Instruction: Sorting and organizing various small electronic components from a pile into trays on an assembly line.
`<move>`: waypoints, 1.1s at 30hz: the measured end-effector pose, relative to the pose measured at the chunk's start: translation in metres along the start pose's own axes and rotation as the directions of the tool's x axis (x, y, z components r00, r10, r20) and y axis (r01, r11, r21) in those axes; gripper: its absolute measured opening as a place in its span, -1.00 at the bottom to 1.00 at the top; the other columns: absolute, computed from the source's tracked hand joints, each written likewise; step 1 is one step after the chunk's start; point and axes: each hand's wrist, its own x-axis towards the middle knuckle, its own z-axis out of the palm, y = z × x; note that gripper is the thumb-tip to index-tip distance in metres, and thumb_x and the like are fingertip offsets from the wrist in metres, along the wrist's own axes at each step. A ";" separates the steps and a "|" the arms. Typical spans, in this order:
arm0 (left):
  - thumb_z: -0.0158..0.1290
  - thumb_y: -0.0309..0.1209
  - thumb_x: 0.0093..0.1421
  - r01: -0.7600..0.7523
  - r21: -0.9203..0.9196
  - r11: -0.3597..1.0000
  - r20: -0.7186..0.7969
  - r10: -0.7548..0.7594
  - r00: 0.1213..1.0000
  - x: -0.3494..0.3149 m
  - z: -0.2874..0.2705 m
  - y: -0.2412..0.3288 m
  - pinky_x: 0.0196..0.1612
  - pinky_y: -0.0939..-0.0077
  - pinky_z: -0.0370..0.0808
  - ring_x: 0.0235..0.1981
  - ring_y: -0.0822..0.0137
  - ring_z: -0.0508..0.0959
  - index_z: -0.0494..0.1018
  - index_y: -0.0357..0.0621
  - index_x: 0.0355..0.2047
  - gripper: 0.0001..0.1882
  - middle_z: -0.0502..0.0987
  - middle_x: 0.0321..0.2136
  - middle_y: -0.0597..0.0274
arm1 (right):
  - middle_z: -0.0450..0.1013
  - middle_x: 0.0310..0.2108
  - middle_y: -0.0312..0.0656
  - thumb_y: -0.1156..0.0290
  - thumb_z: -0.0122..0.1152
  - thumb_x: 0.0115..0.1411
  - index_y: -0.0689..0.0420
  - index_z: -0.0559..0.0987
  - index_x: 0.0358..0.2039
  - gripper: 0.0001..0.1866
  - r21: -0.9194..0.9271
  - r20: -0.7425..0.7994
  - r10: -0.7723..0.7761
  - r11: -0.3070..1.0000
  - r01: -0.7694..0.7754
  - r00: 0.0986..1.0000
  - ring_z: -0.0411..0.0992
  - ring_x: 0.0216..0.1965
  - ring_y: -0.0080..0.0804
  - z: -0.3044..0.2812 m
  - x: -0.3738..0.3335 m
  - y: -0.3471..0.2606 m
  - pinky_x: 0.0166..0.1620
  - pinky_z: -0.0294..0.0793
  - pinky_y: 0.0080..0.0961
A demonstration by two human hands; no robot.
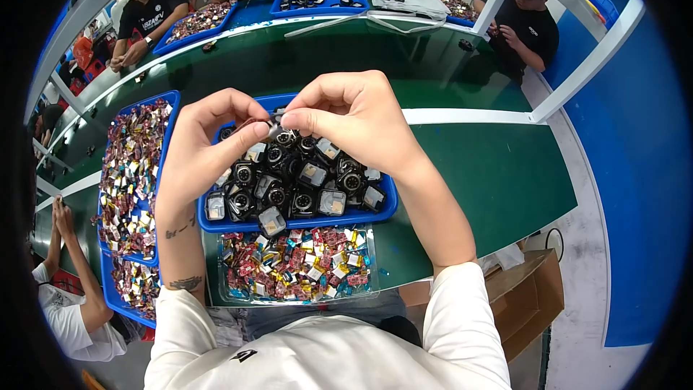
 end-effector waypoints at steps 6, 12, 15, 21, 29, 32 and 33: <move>0.16 -0.50 0.13 0.098 -0.350 0.932 0.105 -0.065 0.992 -0.001 -0.003 -0.003 -0.29 0.71 0.45 -0.38 0.56 0.50 0.51 -0.31 -0.38 -0.89 0.54 -0.44 0.28 | 0.54 -0.51 -0.20 0.42 0.30 0.11 0.28 0.57 -0.46 -0.83 0.194 0.105 -0.028 0.981 0.007 0.994 0.48 -0.49 -0.62 0.002 -0.002 0.003 -0.41 0.47 -0.71; 0.15 -0.51 0.13 0.092 -0.382 0.920 0.163 -0.032 0.986 -0.002 -0.004 -0.006 -0.32 0.67 0.47 -0.40 0.53 0.51 0.50 -0.32 -0.39 -0.89 0.53 -0.46 0.28 | 0.52 -0.53 -0.22 0.39 0.24 0.17 0.25 0.54 -0.45 -0.82 0.294 0.233 0.032 0.950 -0.102 0.972 0.45 -0.51 -0.64 0.004 0.000 0.008 -0.41 0.46 -0.70; 0.11 -0.53 0.14 -0.062 -0.378 0.924 0.013 0.072 0.997 -0.004 -0.008 0.001 -0.31 0.67 0.44 -0.42 0.53 0.48 0.48 -0.33 -0.40 -0.92 0.48 -0.45 0.27 | 0.48 -0.60 -0.24 0.34 0.24 0.16 0.24 0.53 -0.49 -0.78 -0.038 0.056 -0.032 0.999 0.034 0.998 0.44 -0.58 -0.60 0.007 0.003 0.011 -0.49 0.41 -0.64; 0.13 -0.49 0.13 -0.145 -0.328 0.934 -0.157 0.098 0.983 -0.010 -0.019 0.009 -0.27 0.67 0.44 -0.41 0.54 0.49 0.50 -0.32 -0.37 -0.88 0.52 -0.44 0.27 | 0.44 -0.56 -0.09 0.43 0.11 0.10 0.17 0.50 -0.47 -0.91 -0.950 0.106 -0.189 0.271 0.155 0.976 0.44 -0.54 -0.13 0.026 0.001 0.035 -0.50 0.42 -0.27; 0.16 -0.50 0.11 -0.066 -0.346 0.936 -0.094 0.036 0.995 -0.010 -0.019 0.008 -0.30 0.71 0.44 -0.41 0.59 0.48 0.50 -0.29 -0.39 -0.89 0.52 -0.45 0.34 | 0.32 -0.32 -0.23 0.25 0.37 -0.12 0.11 0.57 -0.32 -0.66 -0.644 0.608 0.060 0.620 0.448 0.791 0.34 -0.23 -0.25 0.060 -0.019 0.039 -0.22 0.38 -0.32; 0.15 -0.51 0.11 -0.077 -0.332 0.940 -0.101 0.046 0.994 -0.009 -0.017 0.008 -0.34 0.74 0.41 -0.43 0.60 0.47 0.49 -0.28 -0.41 -0.91 0.51 -0.47 0.35 | 0.35 -0.32 -0.25 0.34 0.39 -0.18 0.13 0.54 -0.41 -0.71 -0.587 0.651 0.031 0.655 0.476 0.759 0.33 -0.17 -0.26 0.064 -0.019 0.045 -0.17 0.39 -0.31; 0.15 -0.51 0.10 -0.115 -0.321 0.940 -0.120 0.080 0.990 -0.009 -0.017 0.008 -0.36 0.76 0.40 -0.45 0.61 0.46 0.49 -0.27 -0.41 -0.92 0.50 -0.47 0.36 | 0.35 -0.32 -0.25 0.34 0.39 -0.18 0.13 0.54 -0.41 -0.71 -0.587 0.650 0.028 0.653 0.479 0.759 0.33 -0.17 -0.26 0.065 -0.017 0.047 -0.17 0.39 -0.31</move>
